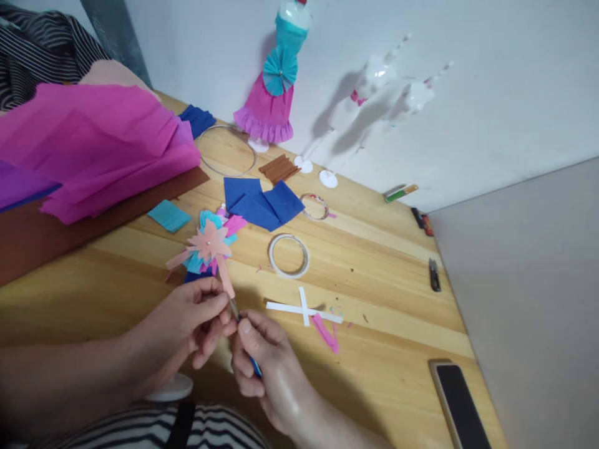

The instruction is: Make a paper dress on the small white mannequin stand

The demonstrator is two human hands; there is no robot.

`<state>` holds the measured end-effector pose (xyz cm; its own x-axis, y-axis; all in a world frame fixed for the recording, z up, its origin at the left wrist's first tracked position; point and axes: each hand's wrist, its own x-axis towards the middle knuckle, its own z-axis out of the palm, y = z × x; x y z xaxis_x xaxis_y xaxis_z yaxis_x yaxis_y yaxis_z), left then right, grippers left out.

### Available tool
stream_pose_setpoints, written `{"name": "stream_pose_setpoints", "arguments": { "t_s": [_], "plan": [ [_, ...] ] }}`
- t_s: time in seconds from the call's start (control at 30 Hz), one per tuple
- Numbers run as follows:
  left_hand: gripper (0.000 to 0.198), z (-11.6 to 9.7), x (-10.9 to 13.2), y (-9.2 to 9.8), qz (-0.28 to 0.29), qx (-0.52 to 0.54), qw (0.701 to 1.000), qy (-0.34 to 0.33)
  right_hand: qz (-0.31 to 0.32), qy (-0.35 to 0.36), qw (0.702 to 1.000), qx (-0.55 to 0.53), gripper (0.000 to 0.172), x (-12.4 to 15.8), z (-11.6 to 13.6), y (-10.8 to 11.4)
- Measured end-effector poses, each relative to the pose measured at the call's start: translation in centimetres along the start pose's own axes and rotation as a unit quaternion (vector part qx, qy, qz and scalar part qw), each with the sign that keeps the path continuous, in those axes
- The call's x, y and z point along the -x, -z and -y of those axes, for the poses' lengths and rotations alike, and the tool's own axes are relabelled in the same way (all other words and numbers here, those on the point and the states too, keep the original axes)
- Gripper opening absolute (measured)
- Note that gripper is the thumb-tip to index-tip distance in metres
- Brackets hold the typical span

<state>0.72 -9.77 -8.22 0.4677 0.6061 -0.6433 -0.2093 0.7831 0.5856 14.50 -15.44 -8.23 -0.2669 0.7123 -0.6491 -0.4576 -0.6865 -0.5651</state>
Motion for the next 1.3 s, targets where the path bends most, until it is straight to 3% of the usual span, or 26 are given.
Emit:
{"name": "stream_pose_setpoints", "arguments": {
  "t_s": [0.5, 0.93, 1.3],
  "plan": [
    [0.028, -0.3, 0.0, -0.1, -0.005, -0.016, 1.000, 0.025, 0.012, -0.039, 0.999, 0.035, 0.036, -0.2, 1.5, -0.3],
    [0.034, -0.1, 0.0, 0.1, 0.024, -0.020, 0.999, 0.033, -0.020, 0.001, 0.982, 0.189, 0.044, -0.3, 1.4, 0.0],
    [0.030, -0.2, 0.0, 0.1, 0.019, -0.020, 0.999, 0.046, -0.037, -0.002, 0.989, 0.140, 0.044, -0.4, 1.1, -0.3]
  ]
}}
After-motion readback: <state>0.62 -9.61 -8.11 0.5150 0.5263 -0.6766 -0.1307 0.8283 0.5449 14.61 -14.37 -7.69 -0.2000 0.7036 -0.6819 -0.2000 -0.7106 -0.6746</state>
